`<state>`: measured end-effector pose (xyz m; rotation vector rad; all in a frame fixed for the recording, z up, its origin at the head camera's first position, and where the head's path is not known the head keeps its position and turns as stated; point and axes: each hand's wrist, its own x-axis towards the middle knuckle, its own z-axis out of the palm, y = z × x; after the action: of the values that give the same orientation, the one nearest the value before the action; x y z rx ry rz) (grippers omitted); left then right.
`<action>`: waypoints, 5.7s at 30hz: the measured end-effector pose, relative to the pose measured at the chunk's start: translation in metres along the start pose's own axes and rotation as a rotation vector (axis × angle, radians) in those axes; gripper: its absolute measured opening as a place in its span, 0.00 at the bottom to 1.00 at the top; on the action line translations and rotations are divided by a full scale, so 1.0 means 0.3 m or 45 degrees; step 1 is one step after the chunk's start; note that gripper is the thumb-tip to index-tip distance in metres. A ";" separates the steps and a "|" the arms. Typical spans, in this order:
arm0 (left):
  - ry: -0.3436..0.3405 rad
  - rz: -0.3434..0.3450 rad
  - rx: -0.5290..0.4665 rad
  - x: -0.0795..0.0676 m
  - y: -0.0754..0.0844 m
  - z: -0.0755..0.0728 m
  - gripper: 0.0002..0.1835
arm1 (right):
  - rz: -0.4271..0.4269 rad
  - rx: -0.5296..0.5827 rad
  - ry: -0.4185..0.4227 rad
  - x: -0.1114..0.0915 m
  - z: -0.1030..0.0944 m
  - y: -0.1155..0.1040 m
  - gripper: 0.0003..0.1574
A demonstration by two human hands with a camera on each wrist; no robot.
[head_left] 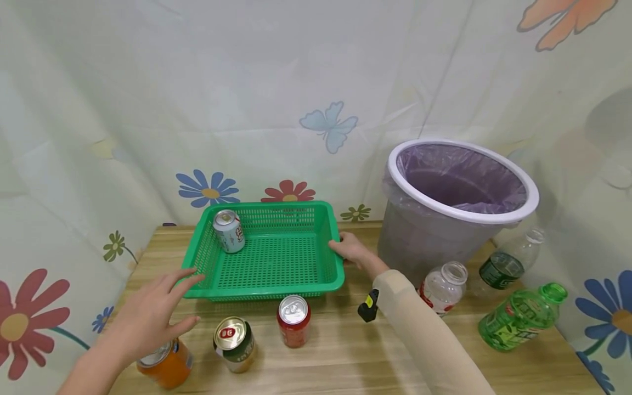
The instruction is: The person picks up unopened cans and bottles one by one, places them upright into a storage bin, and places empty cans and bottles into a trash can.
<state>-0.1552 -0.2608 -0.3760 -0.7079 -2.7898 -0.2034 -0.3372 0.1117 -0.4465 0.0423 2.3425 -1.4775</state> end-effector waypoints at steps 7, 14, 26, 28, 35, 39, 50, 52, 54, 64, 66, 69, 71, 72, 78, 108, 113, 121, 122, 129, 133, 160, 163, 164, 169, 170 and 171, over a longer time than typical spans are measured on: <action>-0.010 -0.070 -0.034 -0.062 -0.011 0.028 0.44 | 0.010 0.013 0.005 -0.003 -0.002 -0.004 0.25; -0.081 -0.168 -0.044 -0.114 -0.017 0.049 0.44 | 0.015 0.023 -0.004 -0.005 0.001 -0.001 0.26; -0.224 -0.334 -0.049 -0.171 -0.029 0.077 0.49 | 0.006 0.031 -0.013 -0.008 -0.001 -0.004 0.26; -0.231 -0.325 -0.061 -0.178 -0.033 0.087 0.47 | 0.004 0.029 -0.013 -0.008 -0.001 -0.004 0.25; -0.288 -0.314 -0.126 -0.192 -0.041 0.115 0.46 | 0.006 0.031 -0.009 -0.006 0.001 -0.006 0.26; -0.324 -0.342 -0.154 -0.194 -0.040 0.127 0.46 | -0.004 0.045 -0.016 -0.004 0.000 -0.005 0.26; -0.427 -0.431 -0.224 -0.191 -0.022 0.150 0.46 | 0.001 0.052 -0.024 -0.007 0.001 -0.001 0.26; -0.446 -0.445 -0.231 -0.191 -0.021 0.152 0.45 | 0.007 0.039 -0.019 -0.007 0.002 -0.001 0.26; -0.457 -0.449 -0.235 -0.192 -0.022 0.154 0.44 | 0.013 0.028 -0.015 -0.008 0.003 0.000 0.26; -0.473 -0.437 -0.216 -0.193 -0.027 0.151 0.38 | -0.002 0.035 -0.015 -0.010 0.002 -0.005 0.25; -0.478 -0.452 -0.218 -0.191 -0.026 0.149 0.37 | -0.003 0.033 -0.015 -0.009 0.001 -0.005 0.25; -0.503 -0.476 -0.212 -0.187 -0.028 0.147 0.37 | 0.005 0.032 -0.011 -0.008 0.002 -0.006 0.26; -0.523 -0.488 -0.200 -0.186 -0.029 0.144 0.37 | 0.007 0.032 -0.010 -0.007 0.001 -0.005 0.26; -0.529 -0.487 -0.194 -0.186 -0.030 0.144 0.37 | 0.009 0.036 -0.010 -0.007 0.002 -0.005 0.26; -0.504 -0.454 -0.192 -0.190 -0.029 0.139 0.33 | 0.001 0.040 -0.015 -0.006 0.002 0.000 0.26; -0.614 -0.435 -0.219 -0.162 -0.042 0.132 0.30 | -0.009 0.044 -0.023 -0.005 0.002 0.000 0.25; -0.645 -0.440 -0.245 -0.157 -0.041 0.129 0.30 | -0.005 0.055 -0.021 -0.004 0.004 0.003 0.26; -0.608 -0.339 -0.245 -0.160 -0.044 0.120 0.29 | -0.003 0.076 -0.030 -0.006 0.006 0.007 0.25; -0.607 -0.336 -0.242 -0.160 -0.045 0.119 0.29 | -0.003 0.079 -0.030 -0.006 0.007 0.007 0.25; -0.610 -0.346 -0.211 -0.155 -0.035 0.116 0.29 | -0.007 0.071 -0.024 -0.010 0.007 0.004 0.25; -0.605 -0.328 -0.205 -0.147 -0.031 0.108 0.28 | -0.011 0.076 -0.027 -0.009 0.006 0.004 0.26; -0.501 -0.052 -0.157 -0.119 -0.037 0.037 0.30 | -0.010 0.052 -0.013 -0.005 0.003 0.002 0.26; -0.506 -0.036 -0.158 -0.109 -0.038 0.025 0.30 | -0.010 0.060 -0.018 -0.006 0.002 0.002 0.27; -0.505 -0.027 -0.148 -0.106 -0.038 0.020 0.30 | -0.009 0.065 -0.020 -0.006 0.002 0.002 0.27; -0.523 -0.008 -0.113 -0.087 -0.033 -0.002 0.29 | -0.005 0.083 -0.033 -0.008 0.001 0.000 0.27; -0.525 -0.010 -0.107 -0.083 -0.031 -0.007 0.29 | -0.004 0.086 -0.036 -0.008 0.001 -0.001 0.27; -0.526 -0.014 -0.102 -0.080 -0.029 -0.011 0.29 | -0.010 0.083 -0.039 -0.009 0.001 -0.001 0.27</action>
<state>-0.1384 -0.2798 -0.3800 -0.8361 -3.1926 -0.1901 -0.3347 0.1116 -0.4455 0.0274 2.2725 -1.5473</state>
